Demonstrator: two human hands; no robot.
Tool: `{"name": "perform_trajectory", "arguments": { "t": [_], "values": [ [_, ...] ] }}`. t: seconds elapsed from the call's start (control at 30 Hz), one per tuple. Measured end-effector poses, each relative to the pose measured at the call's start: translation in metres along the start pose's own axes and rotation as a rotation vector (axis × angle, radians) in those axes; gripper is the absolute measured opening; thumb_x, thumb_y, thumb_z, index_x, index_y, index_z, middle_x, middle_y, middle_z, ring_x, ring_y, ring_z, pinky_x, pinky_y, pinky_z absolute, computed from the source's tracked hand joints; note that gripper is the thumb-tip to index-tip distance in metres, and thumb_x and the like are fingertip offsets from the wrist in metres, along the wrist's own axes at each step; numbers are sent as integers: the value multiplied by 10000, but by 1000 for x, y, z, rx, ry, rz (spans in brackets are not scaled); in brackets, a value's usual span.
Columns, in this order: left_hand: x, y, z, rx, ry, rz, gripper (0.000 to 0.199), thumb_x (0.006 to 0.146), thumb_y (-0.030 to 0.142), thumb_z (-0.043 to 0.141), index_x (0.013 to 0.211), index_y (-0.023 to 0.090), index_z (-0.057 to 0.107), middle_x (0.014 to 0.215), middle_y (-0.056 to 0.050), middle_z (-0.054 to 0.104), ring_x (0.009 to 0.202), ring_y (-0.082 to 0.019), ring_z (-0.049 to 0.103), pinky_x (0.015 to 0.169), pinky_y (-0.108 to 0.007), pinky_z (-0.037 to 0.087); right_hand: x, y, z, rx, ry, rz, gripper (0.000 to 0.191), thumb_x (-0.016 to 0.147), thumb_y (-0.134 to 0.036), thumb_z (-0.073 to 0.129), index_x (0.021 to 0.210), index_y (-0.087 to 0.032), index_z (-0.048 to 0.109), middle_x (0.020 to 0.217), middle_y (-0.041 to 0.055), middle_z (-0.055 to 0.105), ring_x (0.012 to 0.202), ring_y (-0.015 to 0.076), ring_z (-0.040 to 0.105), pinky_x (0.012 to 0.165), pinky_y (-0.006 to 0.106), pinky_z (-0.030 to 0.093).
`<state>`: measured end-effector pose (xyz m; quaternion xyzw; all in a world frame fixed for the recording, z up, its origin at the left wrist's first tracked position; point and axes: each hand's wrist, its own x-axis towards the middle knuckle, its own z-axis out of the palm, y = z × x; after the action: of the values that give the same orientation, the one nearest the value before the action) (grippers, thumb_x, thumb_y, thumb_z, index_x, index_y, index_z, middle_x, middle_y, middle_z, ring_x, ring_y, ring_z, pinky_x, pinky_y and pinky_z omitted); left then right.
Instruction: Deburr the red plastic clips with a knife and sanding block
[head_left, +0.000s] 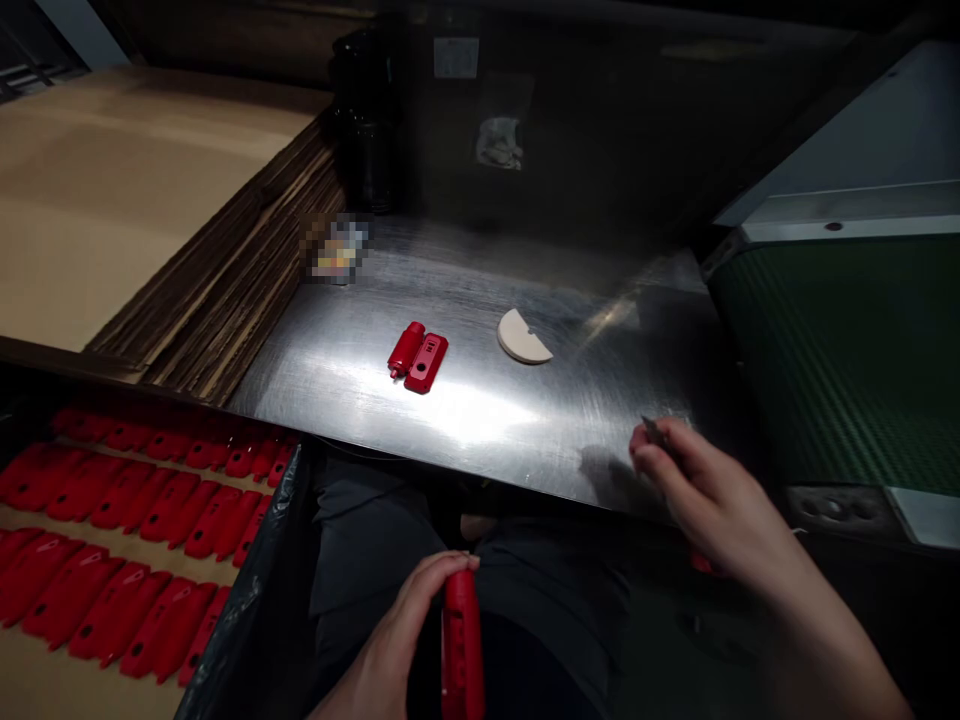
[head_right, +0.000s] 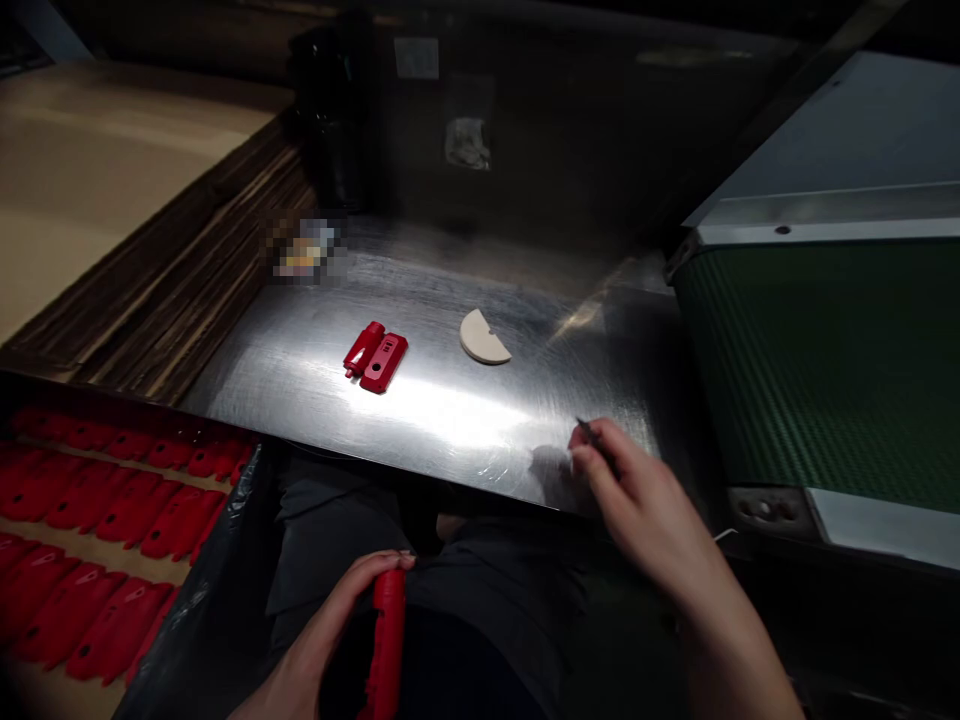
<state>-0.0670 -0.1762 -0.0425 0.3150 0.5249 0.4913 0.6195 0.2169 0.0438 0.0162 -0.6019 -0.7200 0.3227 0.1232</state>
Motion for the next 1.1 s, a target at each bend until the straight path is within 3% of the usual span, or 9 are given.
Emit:
{"name": "perform_trajectory", "arguments": {
  "t": [0.1, 0.17, 0.3, 0.4, 0.6, 0.67, 0.93, 1.1],
  "values": [
    [-8, -15, -8, 93, -126, -68, 835, 690, 583, 963, 1422, 304, 674, 1464, -93, 682, 1454, -444, 556, 1263, -525, 446, -47, -41, 19, 202, -432, -95, 365, 1101, -594, 441, 1119, -307, 666, 1077, 14, 752, 989, 229, 718, 858, 309, 525],
    [-14, -28, -13, 183, -247, -119, 852, 739, 619, 919, 1482, 339, 612, 1523, -75, 640, 1469, -432, 546, 1265, -520, 450, -69, -60, 36, 191, -645, -158, 320, 1139, -497, 422, 1116, -323, 689, 1072, -22, 760, 974, 197, 720, 858, 285, 501],
    [-27, -52, -16, 353, -373, -117, 977, 739, 633, 911, 1580, 402, 471, 1641, -49, 524, 1516, -449, 487, 1282, -518, 436, -90, -75, 63, 6, -790, -233, 259, 1133, -293, 452, 957, -267, 640, 940, -35, 738, 842, 182, 716, 782, 302, 466],
    [-36, -53, -13, 390, -363, -95, 989, 768, 600, 904, 1608, 437, 409, 1662, -44, 488, 1536, -435, 463, 1291, -521, 426, -95, -77, 69, -89, -799, -264, 244, 1130, -244, 453, 957, -264, 623, 936, -39, 745, 817, 185, 734, 746, 311, 454],
    [-41, -18, -10, 385, -338, -16, 882, 873, 567, 842, 1619, 428, 393, 1651, -59, 487, 1539, -379, 470, 1304, -507, 408, -99, -72, 75, -155, -719, -393, 179, 1101, -232, 540, 950, -259, 632, 883, -41, 752, 722, 173, 736, 621, 302, 406],
    [-40, -16, -10, 392, -336, -2, 858, 895, 561, 822, 1621, 414, 389, 1648, -66, 490, 1535, -374, 477, 1296, -511, 418, -102, -69, 79, -162, -706, -435, 169, 1086, -216, 560, 937, -252, 631, 853, -40, 742, 685, 167, 727, 593, 304, 395],
    [-41, -58, -12, 409, -340, 12, 897, 863, 619, 832, 1622, 434, 392, 1640, -61, 507, 1537, -407, 471, 1282, -533, 442, -111, -63, 84, -204, -571, -527, 148, 1018, -113, 593, 984, -243, 652, 887, -36, 767, 686, 171, 751, 585, 314, 427],
    [-43, -64, -12, 398, -325, 8, 884, 870, 600, 834, 1621, 476, 385, 1654, -43, 501, 1546, -401, 464, 1276, -498, 457, -111, -62, 86, -183, -546, -553, 157, 999, -102, 601, 952, -248, 630, 844, -51, 748, 635, 155, 725, 556, 307, 417]
  ]
}}
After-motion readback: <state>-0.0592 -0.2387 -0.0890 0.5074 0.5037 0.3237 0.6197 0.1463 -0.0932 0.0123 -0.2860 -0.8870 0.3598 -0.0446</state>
